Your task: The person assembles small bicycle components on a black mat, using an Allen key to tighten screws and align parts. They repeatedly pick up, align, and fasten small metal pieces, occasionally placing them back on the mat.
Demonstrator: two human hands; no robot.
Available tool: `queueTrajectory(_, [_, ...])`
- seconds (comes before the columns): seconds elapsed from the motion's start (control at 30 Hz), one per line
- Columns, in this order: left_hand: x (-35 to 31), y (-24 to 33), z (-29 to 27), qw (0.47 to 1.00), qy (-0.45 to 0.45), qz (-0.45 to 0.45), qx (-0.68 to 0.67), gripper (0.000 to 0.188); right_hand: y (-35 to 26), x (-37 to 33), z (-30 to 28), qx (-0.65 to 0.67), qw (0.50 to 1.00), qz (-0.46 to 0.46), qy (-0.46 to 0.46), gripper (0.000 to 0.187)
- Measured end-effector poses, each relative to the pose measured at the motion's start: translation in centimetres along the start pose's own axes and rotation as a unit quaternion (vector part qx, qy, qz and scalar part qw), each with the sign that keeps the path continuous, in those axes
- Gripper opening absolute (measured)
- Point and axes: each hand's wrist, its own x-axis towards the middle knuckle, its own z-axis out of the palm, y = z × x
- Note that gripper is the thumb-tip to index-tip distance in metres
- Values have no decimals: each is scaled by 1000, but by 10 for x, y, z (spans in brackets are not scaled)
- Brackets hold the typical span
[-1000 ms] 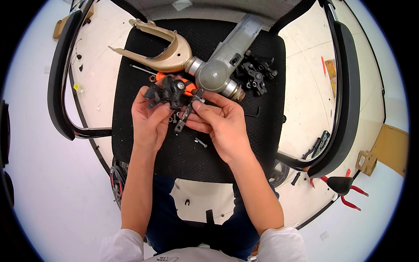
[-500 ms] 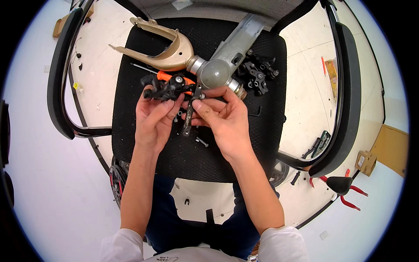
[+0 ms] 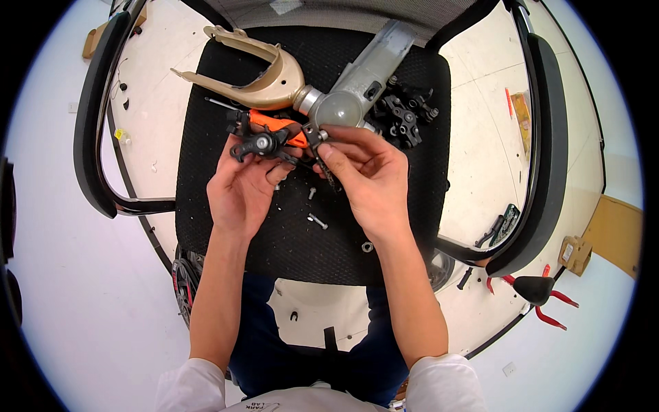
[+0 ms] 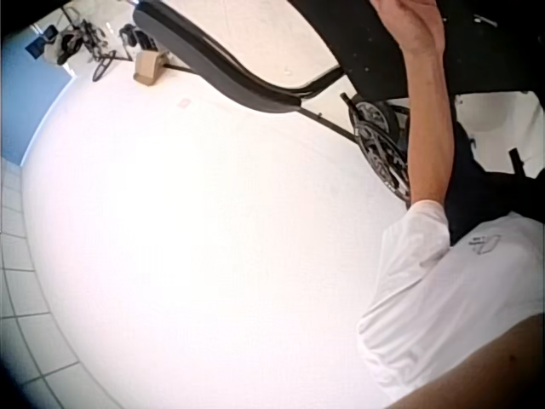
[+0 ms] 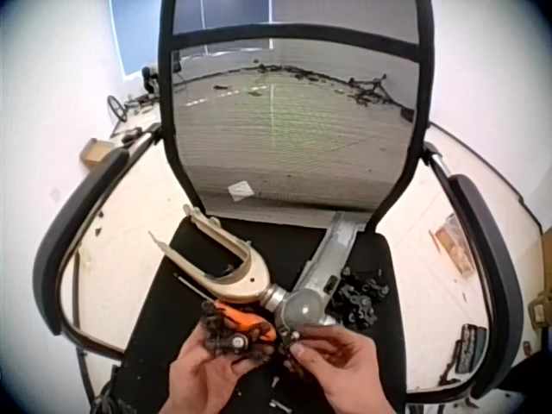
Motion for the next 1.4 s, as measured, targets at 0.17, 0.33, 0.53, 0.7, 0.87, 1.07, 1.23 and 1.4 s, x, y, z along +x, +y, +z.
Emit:
queueTrajectory(0.17, [1, -7, -5, 997, 5, -23, 72, 38, -1, 0, 0, -22, 999, -23, 1, 27])
queueTrajectory(0.33, [0, -11, 3, 988, 30, -58, 138, 35, -4, -3, 4, -46, 998, -45, 3, 26])
queueTrajectory(0.53, [0, -13, -3, 988, -3, -104, 117, 37, -3, -4, 6, -75, 996, -47, -6, 21])
queueTrajectory(0.7, [-1, -14, -2, 987, -5, -120, 105, 38, -1, -5, 8, -119, 992, -43, 18, 19])
queueTrajectory(0.87, [-4, -15, 2, 980, 30, -147, 131, 39, 3, -5, 10, -119, 992, -34, 41, 18])
queueTrajectory(1.07, [-4, -16, -4, 979, 28, -161, 121, 40, 5, -6, 10, -133, 990, -37, 32, 19])
queueTrajectory(1.23, [-4, -15, -1, 975, 28, -170, 143, 40, 8, -4, 11, -103, 993, -33, 42, 21])
queueTrajectory(1.4, [-3, -16, -3, 979, 51, -165, 108, 41, 3, -4, 12, -55, 997, 14, 43, 23])
